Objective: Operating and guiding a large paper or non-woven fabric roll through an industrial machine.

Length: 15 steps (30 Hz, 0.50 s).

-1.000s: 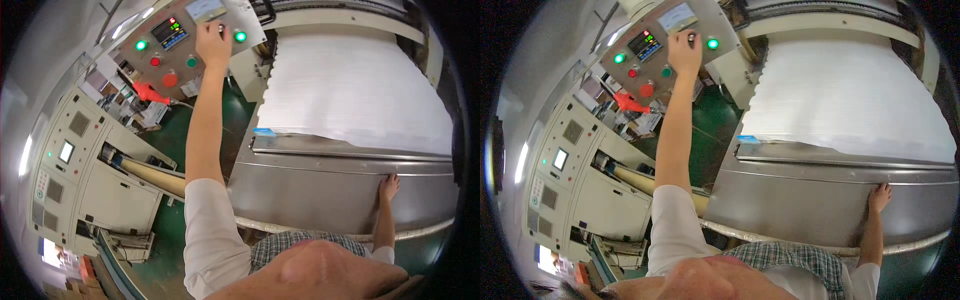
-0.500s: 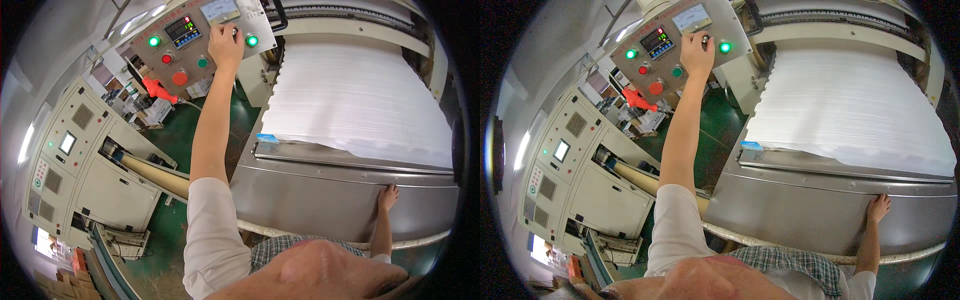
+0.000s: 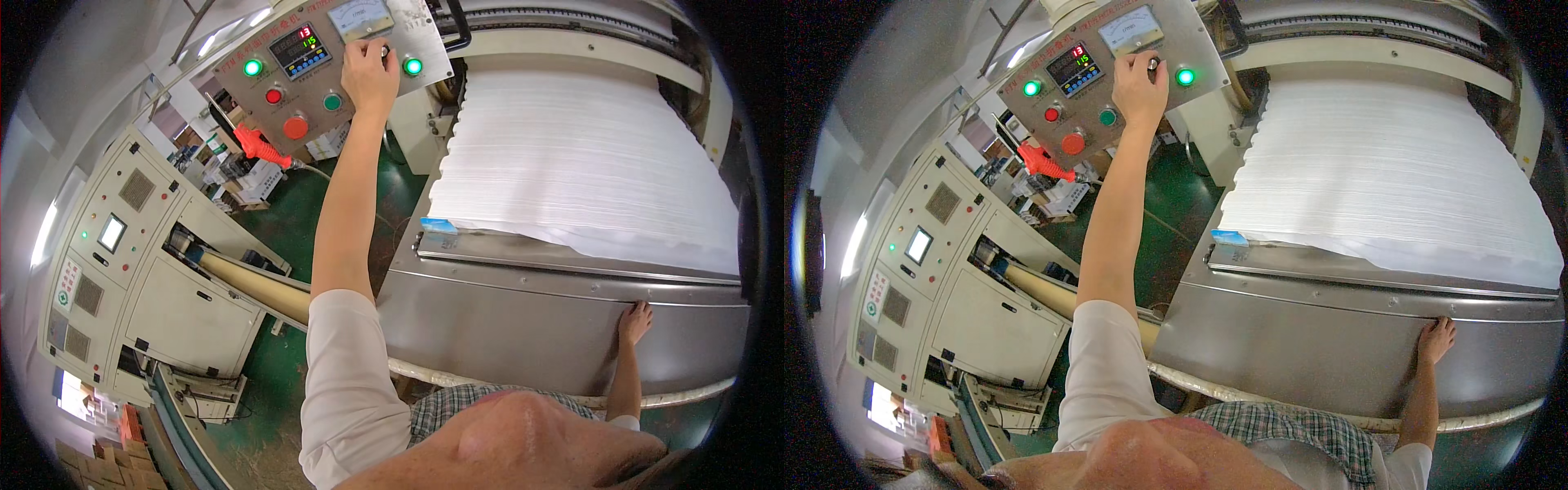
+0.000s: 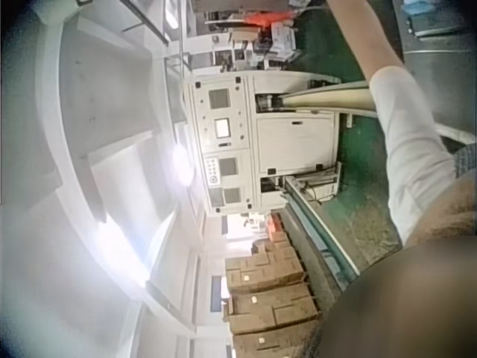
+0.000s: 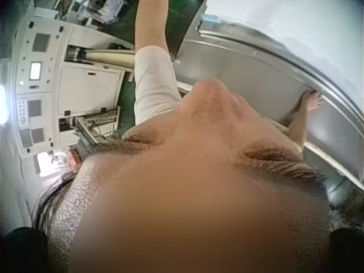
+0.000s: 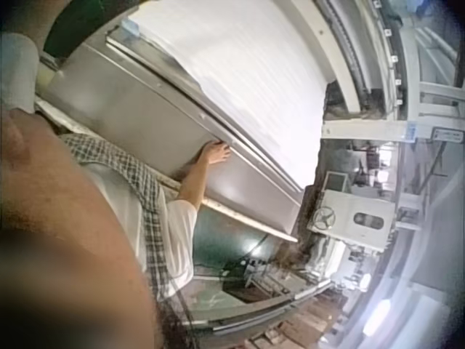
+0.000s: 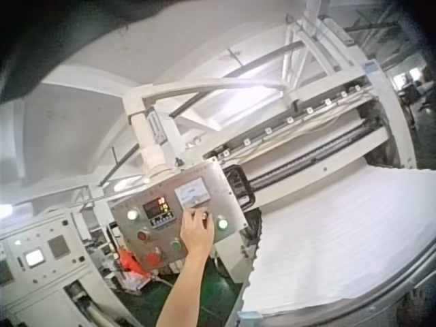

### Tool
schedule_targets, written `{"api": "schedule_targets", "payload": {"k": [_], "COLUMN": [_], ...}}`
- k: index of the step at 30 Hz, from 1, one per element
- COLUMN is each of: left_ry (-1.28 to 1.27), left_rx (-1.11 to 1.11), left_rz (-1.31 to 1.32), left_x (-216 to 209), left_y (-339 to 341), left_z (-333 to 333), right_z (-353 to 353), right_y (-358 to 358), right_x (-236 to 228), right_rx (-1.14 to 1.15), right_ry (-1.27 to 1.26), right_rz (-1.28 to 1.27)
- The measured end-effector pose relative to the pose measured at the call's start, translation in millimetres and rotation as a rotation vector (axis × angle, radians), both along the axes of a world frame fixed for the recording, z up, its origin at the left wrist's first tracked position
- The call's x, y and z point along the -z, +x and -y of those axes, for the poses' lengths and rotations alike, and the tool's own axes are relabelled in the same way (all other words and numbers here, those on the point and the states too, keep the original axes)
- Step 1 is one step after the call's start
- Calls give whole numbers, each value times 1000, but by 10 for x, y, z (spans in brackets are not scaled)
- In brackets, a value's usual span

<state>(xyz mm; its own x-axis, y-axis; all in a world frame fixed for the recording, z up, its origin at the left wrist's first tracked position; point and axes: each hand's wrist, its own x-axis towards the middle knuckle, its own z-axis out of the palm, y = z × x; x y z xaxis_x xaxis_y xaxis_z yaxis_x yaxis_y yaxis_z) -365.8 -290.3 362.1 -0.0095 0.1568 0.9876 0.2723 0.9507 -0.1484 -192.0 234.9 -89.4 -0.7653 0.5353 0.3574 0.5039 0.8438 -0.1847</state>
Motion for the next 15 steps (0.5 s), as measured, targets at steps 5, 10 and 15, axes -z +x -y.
{"api": "schedule_targets", "payload": {"k": [5,10,15], "left_ry": [1,-18,-16], "left_rx": [2,-5,17], "left_rz": [9,-19,-25], "left_x": [3,-6,6], "left_y": [-16,-23,6], "left_z": [-6,2,-13], "right_z": [-1,6,-24], "right_y": [-6,-1,73], "right_x": [12,4,0], "right_rx": [6,-1,-3], "right_ry": [-15,-19,-9], "right_rz": [7,-11,-22]}}
